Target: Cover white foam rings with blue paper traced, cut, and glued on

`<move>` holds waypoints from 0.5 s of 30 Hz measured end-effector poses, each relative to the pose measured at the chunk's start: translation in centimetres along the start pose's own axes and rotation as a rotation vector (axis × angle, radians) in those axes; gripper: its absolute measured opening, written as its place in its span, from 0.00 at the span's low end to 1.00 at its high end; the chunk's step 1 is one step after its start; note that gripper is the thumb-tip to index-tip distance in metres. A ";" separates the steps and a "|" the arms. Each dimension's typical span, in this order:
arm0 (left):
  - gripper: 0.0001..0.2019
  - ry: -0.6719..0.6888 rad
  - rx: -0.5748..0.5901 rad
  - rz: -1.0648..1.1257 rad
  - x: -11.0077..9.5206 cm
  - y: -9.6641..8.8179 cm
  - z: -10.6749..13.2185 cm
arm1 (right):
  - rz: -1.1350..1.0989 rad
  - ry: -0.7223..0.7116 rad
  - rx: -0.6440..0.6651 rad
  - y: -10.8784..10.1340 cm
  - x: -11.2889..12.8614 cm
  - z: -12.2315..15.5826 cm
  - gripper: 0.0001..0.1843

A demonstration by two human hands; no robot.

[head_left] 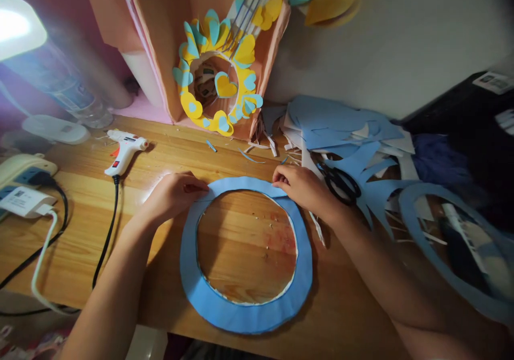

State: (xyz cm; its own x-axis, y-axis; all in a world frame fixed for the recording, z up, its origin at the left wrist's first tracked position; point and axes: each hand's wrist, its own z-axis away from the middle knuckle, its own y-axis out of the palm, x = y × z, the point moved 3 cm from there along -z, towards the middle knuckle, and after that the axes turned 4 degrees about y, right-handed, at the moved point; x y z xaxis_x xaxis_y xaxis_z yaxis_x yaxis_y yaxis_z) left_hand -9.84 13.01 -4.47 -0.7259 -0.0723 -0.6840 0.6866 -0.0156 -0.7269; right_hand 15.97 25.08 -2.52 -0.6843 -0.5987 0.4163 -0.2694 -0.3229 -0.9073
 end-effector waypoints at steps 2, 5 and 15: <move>0.08 -0.018 -0.001 0.008 0.1 0.0 0.0 | 0.025 -0.068 -0.040 0.4 0.0 0.3 0.06; 0.09 -0.029 -0.001 -0.013 0.3 0.1 0.0 | 0.026 -0.146 -0.105 1.0 -0.4 0.9 0.06; 0.08 -0.012 -0.026 -0.071 0.4 0.2 -0.1 | 0.164 -0.243 -0.177 1.9 -1.0 2.0 0.07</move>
State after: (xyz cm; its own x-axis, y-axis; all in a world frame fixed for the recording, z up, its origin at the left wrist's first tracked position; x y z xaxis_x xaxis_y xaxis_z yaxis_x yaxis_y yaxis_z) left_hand -10.03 13.05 -4.90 -0.7719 -0.0837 -0.6302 0.6321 0.0047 -0.7749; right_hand 17.50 23.63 -4.60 -0.5526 -0.7962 0.2463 -0.2973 -0.0878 -0.9507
